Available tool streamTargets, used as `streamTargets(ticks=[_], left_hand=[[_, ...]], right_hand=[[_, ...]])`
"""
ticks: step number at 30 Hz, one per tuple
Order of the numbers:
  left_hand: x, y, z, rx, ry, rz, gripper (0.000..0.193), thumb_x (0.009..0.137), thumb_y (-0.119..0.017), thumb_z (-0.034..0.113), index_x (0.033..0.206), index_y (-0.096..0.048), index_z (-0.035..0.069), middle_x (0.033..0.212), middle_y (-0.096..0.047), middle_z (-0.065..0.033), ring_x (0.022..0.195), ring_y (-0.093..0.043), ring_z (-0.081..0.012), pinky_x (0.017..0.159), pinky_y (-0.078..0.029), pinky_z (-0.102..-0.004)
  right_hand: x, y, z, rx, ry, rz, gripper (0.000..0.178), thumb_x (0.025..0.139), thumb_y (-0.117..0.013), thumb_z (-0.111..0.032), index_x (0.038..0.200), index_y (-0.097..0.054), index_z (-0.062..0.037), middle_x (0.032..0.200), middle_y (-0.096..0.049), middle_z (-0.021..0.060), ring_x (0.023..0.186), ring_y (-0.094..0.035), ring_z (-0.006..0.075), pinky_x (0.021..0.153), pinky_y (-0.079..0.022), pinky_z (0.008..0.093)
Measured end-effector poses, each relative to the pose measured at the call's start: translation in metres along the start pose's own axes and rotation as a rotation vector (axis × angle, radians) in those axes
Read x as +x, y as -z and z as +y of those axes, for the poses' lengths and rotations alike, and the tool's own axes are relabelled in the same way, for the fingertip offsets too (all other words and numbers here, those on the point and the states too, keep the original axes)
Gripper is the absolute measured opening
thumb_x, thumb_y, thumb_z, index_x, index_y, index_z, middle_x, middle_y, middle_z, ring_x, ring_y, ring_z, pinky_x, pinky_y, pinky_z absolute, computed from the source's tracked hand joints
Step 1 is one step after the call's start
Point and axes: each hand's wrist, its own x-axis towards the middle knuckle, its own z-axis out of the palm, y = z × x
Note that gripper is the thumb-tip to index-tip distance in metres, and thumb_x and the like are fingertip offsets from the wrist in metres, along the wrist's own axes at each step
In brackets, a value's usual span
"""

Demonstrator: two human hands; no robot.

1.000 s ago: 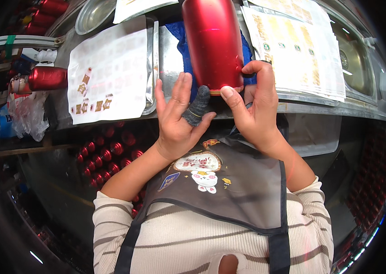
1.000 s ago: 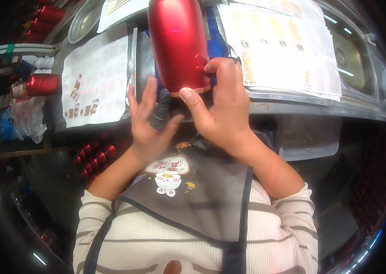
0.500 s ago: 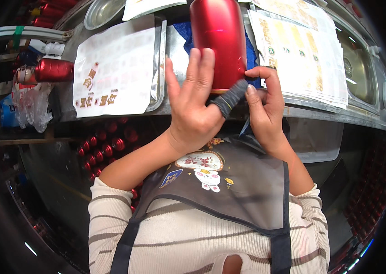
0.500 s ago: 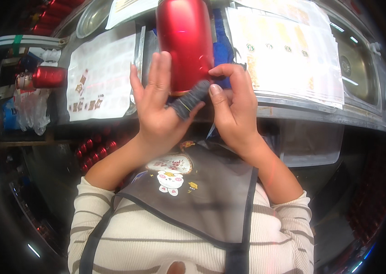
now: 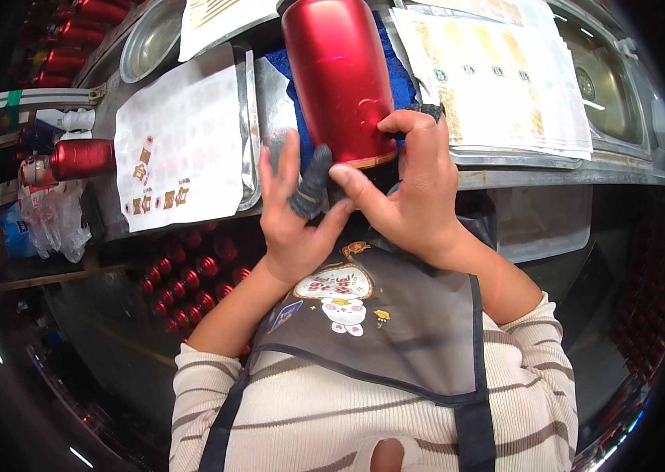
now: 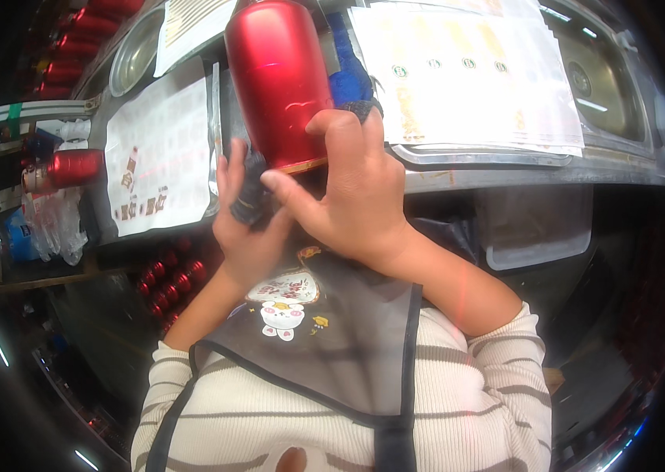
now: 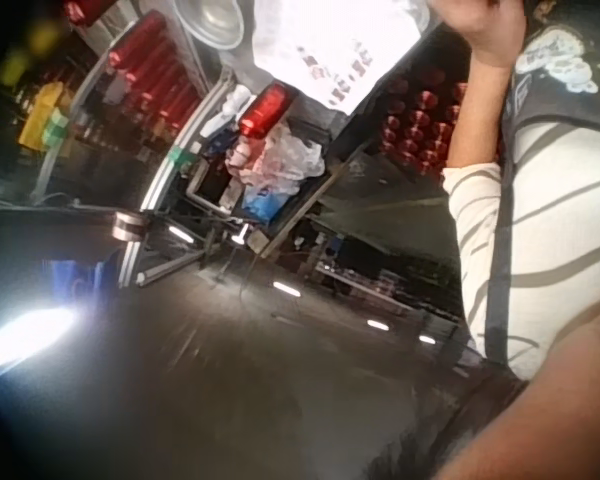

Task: The person applies gold labels to red cylindrical bottles one at a time, smoothing each label by hand and placing the finished bottles on a nearby rack.

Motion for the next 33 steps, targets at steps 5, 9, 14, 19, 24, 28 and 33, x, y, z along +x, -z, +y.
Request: streamTargets(ticks=[5,9,14,19,24,28,33], left_hand=[[-0.007,0.001,-0.002,0.061,-0.031,-0.051,0.044,0.077,-0.083,0.013,0.114,-0.068,-0.005,0.151,-0.042,-0.0282,0.134,-0.049,-0.0425,0.114,-0.015,-0.0653],[-0.002,0.006,0.000,0.104,-0.065,-0.073,0.042,0.077,-0.083,0.012,0.112,-0.069,-0.004,0.151,-0.043,-0.0285,0.133,-0.051,-0.0431,0.114,-0.016,-0.0654],[0.007,0.012,0.001,0.168,-0.168,-0.089,0.046,0.077,-0.081,0.010,0.117,-0.065,-0.005,0.149,-0.044,-0.0295,0.130,-0.053,-0.0428,0.113,-0.017,-0.0666],[0.015,0.013,0.007,0.172,-0.217,-0.083,0.055,0.080,-0.079,0.005,0.128,-0.058,-0.008,0.149,-0.044,-0.0291,0.133,-0.052,-0.0409,0.114,-0.013,-0.0686],[0.013,0.015,0.003,0.200,-0.193,-0.102,0.057,0.078,-0.080,0.005,0.129,-0.057,-0.008,0.150,-0.042,-0.0300,0.134,-0.050,-0.0411,0.114,-0.012,-0.0685],[0.017,0.015,0.006,0.250,-0.228,-0.085,0.054,0.077,-0.081,0.006,0.125,-0.062,-0.005,0.152,-0.040,-0.0302,0.137,-0.046,-0.0444,0.113,-0.013,-0.0687],[0.032,0.017,0.015,0.382,-0.299,-0.059,0.034,0.070,-0.082,0.012,0.103,-0.077,0.010,0.151,-0.041,-0.0303,0.134,-0.045,-0.0516,0.111,-0.017,-0.0684]], right_hand=[[0.001,-0.003,-0.001,0.010,-0.031,0.006,0.047,0.080,-0.077,-0.026,0.113,-0.054,-0.0012,0.104,-0.060,0.0110,0.087,-0.058,0.0304,0.057,-0.051,0.0372],[0.000,0.001,-0.001,0.055,-0.042,-0.023,0.040,0.084,-0.072,-0.019,0.115,-0.054,-0.0005,0.103,-0.059,0.0142,0.083,-0.059,0.0327,0.058,-0.052,0.0391],[-0.005,0.003,0.002,0.126,-0.137,-0.041,0.033,0.088,-0.067,-0.013,0.117,-0.054,-0.0023,0.102,-0.058,0.0187,0.076,-0.061,0.0350,0.059,-0.052,0.0406],[-0.006,-0.001,0.014,0.226,-0.089,-0.019,0.030,0.089,-0.066,-0.013,0.117,-0.056,-0.0050,0.101,-0.057,0.0187,0.072,-0.064,0.0333,0.059,-0.052,0.0399],[-0.003,-0.007,0.005,0.176,-0.073,0.022,0.031,0.089,-0.069,-0.014,0.116,-0.056,-0.0060,0.101,-0.058,0.0164,0.068,-0.067,0.0265,0.058,-0.054,0.0343],[-0.005,-0.005,0.004,0.211,-0.125,-0.037,0.026,0.094,-0.065,-0.009,0.115,-0.055,0.0012,0.105,-0.055,0.0137,0.074,-0.058,0.0158,0.064,-0.049,0.0276],[-0.007,0.002,0.015,0.294,-0.162,-0.108,0.022,0.097,-0.055,-0.001,0.118,-0.056,0.0016,0.109,-0.055,0.0098,0.083,-0.057,0.0109,0.071,-0.047,0.0238]])
